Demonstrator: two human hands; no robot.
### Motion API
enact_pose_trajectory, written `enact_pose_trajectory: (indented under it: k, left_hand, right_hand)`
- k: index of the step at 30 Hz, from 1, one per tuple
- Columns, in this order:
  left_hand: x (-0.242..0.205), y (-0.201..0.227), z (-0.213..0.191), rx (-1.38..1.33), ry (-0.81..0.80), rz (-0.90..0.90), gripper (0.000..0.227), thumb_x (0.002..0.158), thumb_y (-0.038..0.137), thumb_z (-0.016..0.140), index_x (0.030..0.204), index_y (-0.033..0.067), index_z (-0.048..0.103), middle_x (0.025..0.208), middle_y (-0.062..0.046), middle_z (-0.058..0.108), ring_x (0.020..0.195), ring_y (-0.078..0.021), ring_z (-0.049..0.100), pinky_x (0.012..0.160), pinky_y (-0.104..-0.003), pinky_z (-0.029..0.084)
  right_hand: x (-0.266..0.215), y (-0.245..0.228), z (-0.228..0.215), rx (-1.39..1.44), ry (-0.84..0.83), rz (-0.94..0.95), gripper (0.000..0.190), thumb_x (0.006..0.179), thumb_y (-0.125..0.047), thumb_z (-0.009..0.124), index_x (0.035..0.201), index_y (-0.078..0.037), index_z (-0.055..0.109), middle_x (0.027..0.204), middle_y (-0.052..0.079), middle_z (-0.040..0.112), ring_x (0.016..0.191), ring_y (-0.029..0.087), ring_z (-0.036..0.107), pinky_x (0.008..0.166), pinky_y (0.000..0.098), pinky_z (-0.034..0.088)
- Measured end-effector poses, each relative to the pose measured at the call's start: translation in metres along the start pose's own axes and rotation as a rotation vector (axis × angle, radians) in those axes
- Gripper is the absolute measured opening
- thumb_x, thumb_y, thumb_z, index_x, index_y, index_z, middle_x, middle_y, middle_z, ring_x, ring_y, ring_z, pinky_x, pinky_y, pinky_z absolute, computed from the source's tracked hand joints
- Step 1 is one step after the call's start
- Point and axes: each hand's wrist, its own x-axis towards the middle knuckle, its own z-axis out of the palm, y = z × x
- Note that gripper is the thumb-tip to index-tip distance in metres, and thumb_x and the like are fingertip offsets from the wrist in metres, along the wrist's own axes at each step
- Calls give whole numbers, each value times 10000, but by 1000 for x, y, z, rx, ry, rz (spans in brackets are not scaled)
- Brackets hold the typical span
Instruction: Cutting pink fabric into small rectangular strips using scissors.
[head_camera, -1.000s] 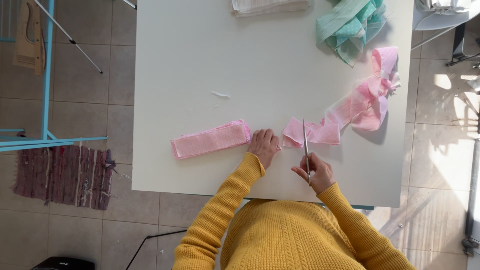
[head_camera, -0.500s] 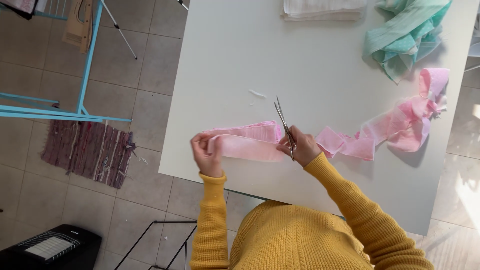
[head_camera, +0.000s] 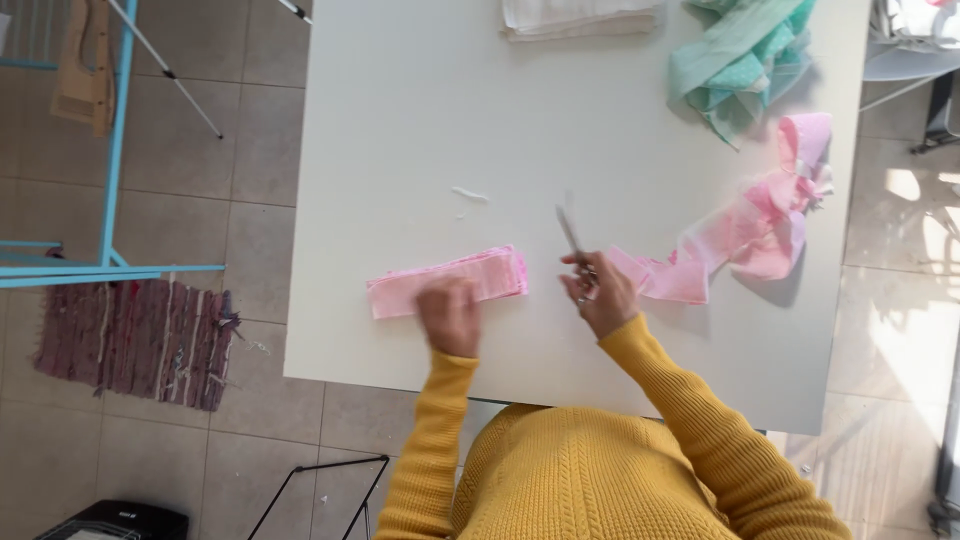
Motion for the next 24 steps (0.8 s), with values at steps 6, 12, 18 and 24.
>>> enact_pose_trajectory:
  k: [6,12,18,24]
  left_hand:
    - [-48,100,92,-282,-633,413,544,843,184,777,1346,79,597,1324,-73,615,1219,-265,565,1010,-436,413]
    - [-43,112,102,-144,-813,270,616,831,313,822,1365,137,569,1347,-43,553,1229,-248,518,1007,-426,397]
    - [-40,124,87,-100,-723,163,671,753,511,828,1183,63,574,1210,-91,573,1100,-295,519,886,-461,391]
    - [-56,114,94,81,-735,95,237,943,289,752,1113,171,636,1092,6,639,1084,-214,572,925,-401,418]
  right_hand:
    - [-53,78,-98,-102,347,149,204,962,-50,700,1152,-48,624,790,39,649,645,116,587,625,274,521]
    - [-77,132,-116,-280,145,128,264,862,-73,740,1086,-36,606,866,111,710,682,193,678,633,339,564]
    - [-88,146,-124,-233,104,188,218,881,-83,702,1048,-44,567,956,61,765,607,212,652,625,349,569]
    - [-89,154,-130,-419,185,223,187,917,-150,734,1056,-114,614,790,69,723,658,230,701,625,389,565]
